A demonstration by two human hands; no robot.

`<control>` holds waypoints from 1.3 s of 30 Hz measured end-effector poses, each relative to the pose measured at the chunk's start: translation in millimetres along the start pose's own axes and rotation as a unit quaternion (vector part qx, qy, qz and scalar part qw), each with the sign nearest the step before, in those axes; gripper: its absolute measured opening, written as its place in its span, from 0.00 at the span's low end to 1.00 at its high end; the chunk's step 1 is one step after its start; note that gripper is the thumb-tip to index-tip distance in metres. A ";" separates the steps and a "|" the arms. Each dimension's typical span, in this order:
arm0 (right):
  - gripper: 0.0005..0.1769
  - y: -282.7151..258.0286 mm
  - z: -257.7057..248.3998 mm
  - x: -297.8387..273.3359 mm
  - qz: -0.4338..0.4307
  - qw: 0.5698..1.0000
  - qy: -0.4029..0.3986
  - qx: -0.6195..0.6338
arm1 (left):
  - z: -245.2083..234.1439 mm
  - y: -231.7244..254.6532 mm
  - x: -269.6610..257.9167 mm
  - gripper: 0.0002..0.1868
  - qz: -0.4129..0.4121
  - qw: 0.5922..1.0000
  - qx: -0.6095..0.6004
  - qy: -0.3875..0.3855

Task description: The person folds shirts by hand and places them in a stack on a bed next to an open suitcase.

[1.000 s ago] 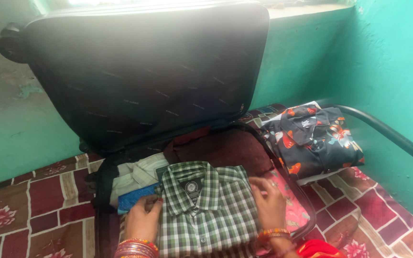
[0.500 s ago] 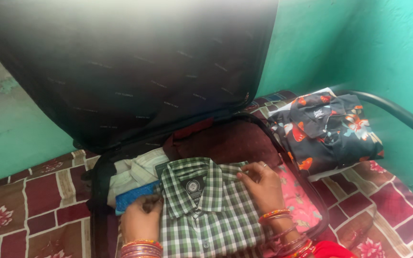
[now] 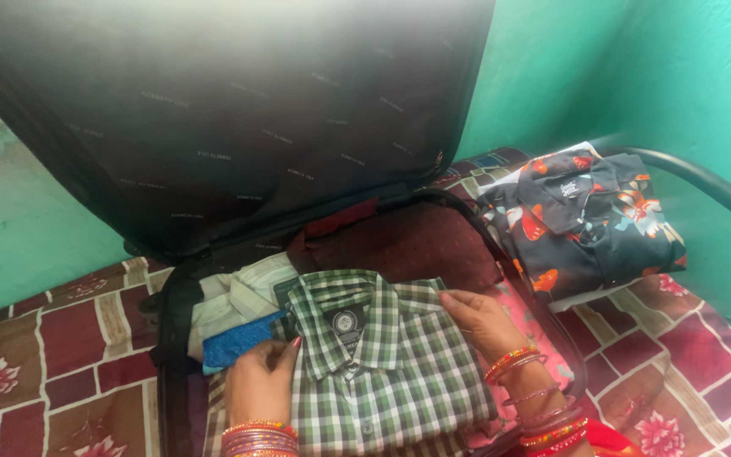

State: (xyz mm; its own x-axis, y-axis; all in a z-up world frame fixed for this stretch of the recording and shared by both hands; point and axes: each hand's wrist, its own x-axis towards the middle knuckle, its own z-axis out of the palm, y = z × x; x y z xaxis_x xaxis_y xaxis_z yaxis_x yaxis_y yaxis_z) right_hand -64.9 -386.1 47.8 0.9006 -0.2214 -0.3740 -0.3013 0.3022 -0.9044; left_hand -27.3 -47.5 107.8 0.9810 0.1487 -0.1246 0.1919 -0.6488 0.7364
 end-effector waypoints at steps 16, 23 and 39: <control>0.28 -8.6 10.4 -10.4 0.017 0.999 -0.012 0.040 | 7.4 17.2 -14.6 0.22 -0.037 0.999 0.012 -0.028; 0.26 -10.6 11.1 -9.2 -0.004 1.000 0.013 0.013 | 17.7 -13.1 3.0 0.17 -0.004 0.998 -0.063 0.005; 0.22 -3.5 5.5 -5.8 -0.016 0.997 0.054 0.058 | 30.6 -28.0 -9.2 0.12 0.029 0.987 0.043 0.153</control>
State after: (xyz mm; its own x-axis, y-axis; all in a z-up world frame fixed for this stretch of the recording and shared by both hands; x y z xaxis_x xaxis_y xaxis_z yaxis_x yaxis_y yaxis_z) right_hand -67.3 -380.8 54.2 0.8687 -0.3285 -0.3708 -0.2293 0.3968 -0.8888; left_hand -40.8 -53.6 68.0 0.9381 0.3202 0.1322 0.1512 -0.7217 0.6754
